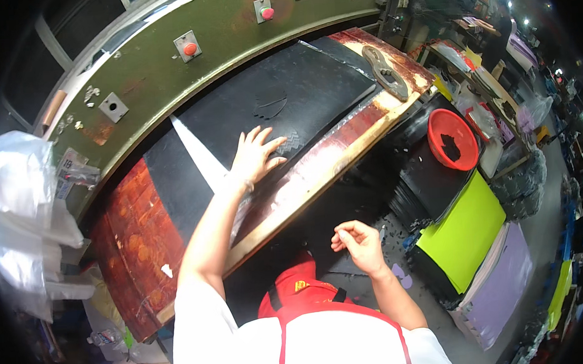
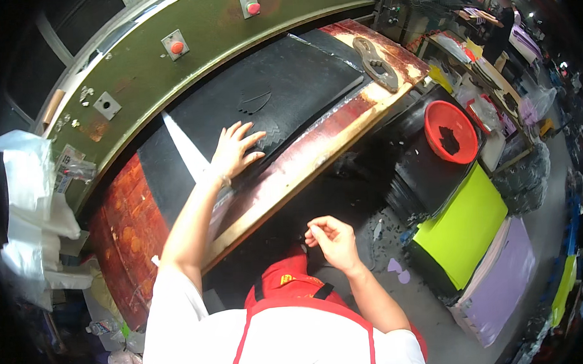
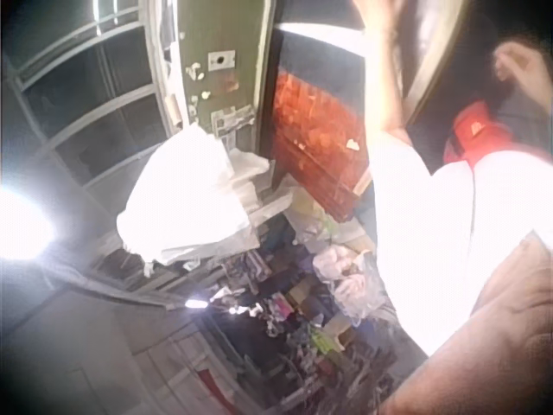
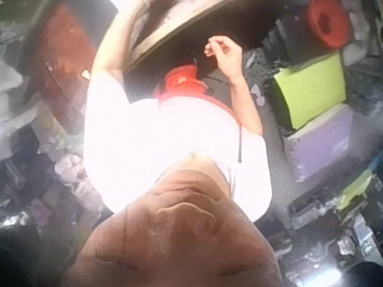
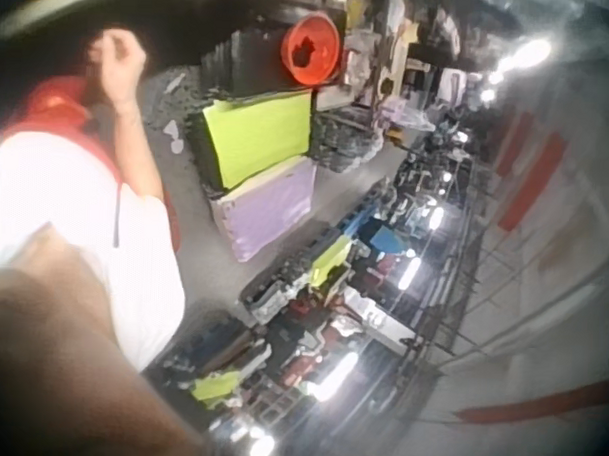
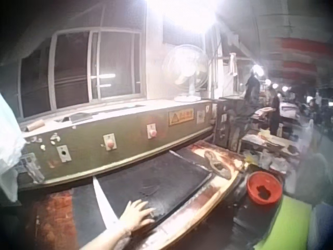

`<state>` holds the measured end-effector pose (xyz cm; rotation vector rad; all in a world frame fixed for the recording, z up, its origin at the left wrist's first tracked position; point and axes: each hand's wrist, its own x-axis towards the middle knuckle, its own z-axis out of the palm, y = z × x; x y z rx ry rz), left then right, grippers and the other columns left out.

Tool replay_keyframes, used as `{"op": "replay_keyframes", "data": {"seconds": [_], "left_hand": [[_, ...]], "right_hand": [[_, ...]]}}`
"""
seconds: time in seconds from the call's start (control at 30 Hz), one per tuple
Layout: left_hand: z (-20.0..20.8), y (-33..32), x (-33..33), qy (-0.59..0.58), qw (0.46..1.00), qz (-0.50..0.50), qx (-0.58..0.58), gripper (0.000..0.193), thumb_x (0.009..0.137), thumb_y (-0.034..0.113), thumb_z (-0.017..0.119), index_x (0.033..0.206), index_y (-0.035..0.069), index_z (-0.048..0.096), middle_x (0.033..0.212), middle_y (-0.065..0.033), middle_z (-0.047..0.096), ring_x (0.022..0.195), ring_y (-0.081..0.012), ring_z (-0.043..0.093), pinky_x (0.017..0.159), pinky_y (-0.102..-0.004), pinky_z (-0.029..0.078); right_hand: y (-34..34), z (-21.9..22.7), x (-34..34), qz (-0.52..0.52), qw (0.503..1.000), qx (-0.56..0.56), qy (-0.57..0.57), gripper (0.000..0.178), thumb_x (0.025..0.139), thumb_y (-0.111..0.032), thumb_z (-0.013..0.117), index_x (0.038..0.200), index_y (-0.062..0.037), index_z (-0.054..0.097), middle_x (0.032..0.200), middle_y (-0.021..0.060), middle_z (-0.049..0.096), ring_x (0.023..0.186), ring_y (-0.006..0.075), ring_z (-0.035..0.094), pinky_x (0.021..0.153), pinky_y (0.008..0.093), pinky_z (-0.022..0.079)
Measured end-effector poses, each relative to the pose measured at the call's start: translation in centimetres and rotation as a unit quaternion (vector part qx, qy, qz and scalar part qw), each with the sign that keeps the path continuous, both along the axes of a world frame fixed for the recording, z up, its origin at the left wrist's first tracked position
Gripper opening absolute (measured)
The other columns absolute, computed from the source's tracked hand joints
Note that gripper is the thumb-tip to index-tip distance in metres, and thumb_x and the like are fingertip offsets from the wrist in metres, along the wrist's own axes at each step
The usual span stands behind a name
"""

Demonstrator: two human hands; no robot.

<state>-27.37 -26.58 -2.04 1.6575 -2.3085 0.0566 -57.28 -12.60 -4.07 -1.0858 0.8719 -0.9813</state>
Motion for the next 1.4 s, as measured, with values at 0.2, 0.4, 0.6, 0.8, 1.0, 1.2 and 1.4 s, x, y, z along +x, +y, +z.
{"op": "replay_keyframes", "data": {"seconds": [0.2, 0.4, 0.6, 0.8, 1.0, 1.2, 1.4], "left_hand": [[-1.7, -8.2, 1.1, -0.035, 0.977, -0.205, 0.049, 0.079, 0.068, 0.063, 0.068, 0.128, 0.013, 0.054, 0.130, -0.0174, 0.049, 0.130, -0.0354, 0.040, 0.109, -0.0614, 0.023], [-1.2, -9.0, 1.5, 0.031, 0.985, -0.161, 0.054, 0.088, 0.057, 0.071, 0.068, 0.114, 0.005, 0.056, 0.106, -0.0150, 0.051, 0.105, -0.0314, 0.047, 0.097, -0.0452, 0.034], [-0.2, -8.7, 1.1, 0.070, 0.991, -0.098, 0.052, 0.077, 0.059, 0.066, 0.071, 0.105, 0.006, 0.056, 0.107, -0.0131, 0.053, 0.109, -0.0328, 0.048, 0.100, -0.0517, 0.031], [-2.7, -7.1, 0.6, 0.148, 0.989, 0.021, -0.014, 0.062, 0.062, 0.054, 0.076, 0.100, 0.007, 0.059, 0.100, -0.0140, 0.058, 0.097, -0.0326, 0.054, 0.085, -0.0507, 0.039], [-5.5, -6.4, -2.6, 0.080, 0.933, 0.301, -0.178, 0.060, 0.059, 0.060, 0.074, 0.088, 0.010, 0.060, 0.088, -0.0084, 0.051, 0.088, -0.0270, 0.047, 0.077, -0.0445, 0.032], [-5.0, -5.3, -4.5, 0.093, 0.835, 0.477, -0.258, 0.056, 0.064, 0.056, 0.074, 0.088, 0.008, 0.058, 0.087, -0.0079, 0.048, 0.085, -0.0245, 0.045, 0.076, -0.0417, 0.032], [-5.9, -4.9, -3.8, 0.131, 0.822, 0.481, -0.275, 0.071, 0.055, 0.061, 0.075, 0.100, 0.008, 0.059, 0.090, -0.0062, 0.050, 0.086, -0.0229, 0.046, 0.074, -0.0388, 0.032]], "right_hand": [[-18.1, 3.3, 5.4, -0.033, 0.996, -0.053, 0.067, 0.011, 0.094, -0.005, 0.057, 0.097, 0.0040, 0.062, 0.080, 0.0078, 0.066, 0.074, 0.0120, 0.065, 0.066, 0.0256, 0.054], [-33.7, 1.9, 15.1, 0.000, 0.828, -0.387, 0.405, 0.027, 0.081, -0.017, 0.069, 0.103, -0.0016, 0.064, 0.101, 0.0150, 0.067, 0.100, 0.0307, 0.063, 0.084, 0.0403, 0.050], [-37.5, 0.3, 19.6, 0.230, 0.729, -0.430, 0.480, 0.098, 0.070, -0.059, 0.072, 0.145, -0.0078, 0.035, 0.151, 0.0229, 0.026, 0.141, 0.0406, 0.021, 0.116, 0.0480, 0.018], [-38.8, -0.1, 18.0, 0.246, 0.653, -0.591, 0.404, 0.085, 0.063, -0.035, 0.083, 0.133, -0.0025, 0.048, 0.139, 0.0234, 0.043, 0.129, 0.0414, 0.039, 0.108, 0.0489, 0.031], [-41.1, 0.4, 18.1, 0.321, 0.560, -0.616, 0.451, 0.067, 0.077, -0.025, 0.077, 0.131, 0.0012, 0.046, 0.131, 0.0228, 0.049, 0.119, 0.0370, 0.048, 0.101, 0.0449, 0.041], [-40.5, 4.8, 20.0, 0.432, 0.547, -0.561, 0.446, 0.095, 0.060, -0.059, 0.082, 0.123, 0.0061, 0.053, 0.111, 0.0281, 0.059, 0.105, 0.0433, 0.057, 0.096, 0.0490, 0.045], [-39.6, 4.2, 20.0, 0.405, 0.599, -0.565, 0.398, 0.076, 0.053, -0.043, 0.092, 0.102, 0.0034, 0.057, 0.104, 0.0262, 0.061, 0.098, 0.0406, 0.060, 0.088, 0.0474, 0.049]]}}
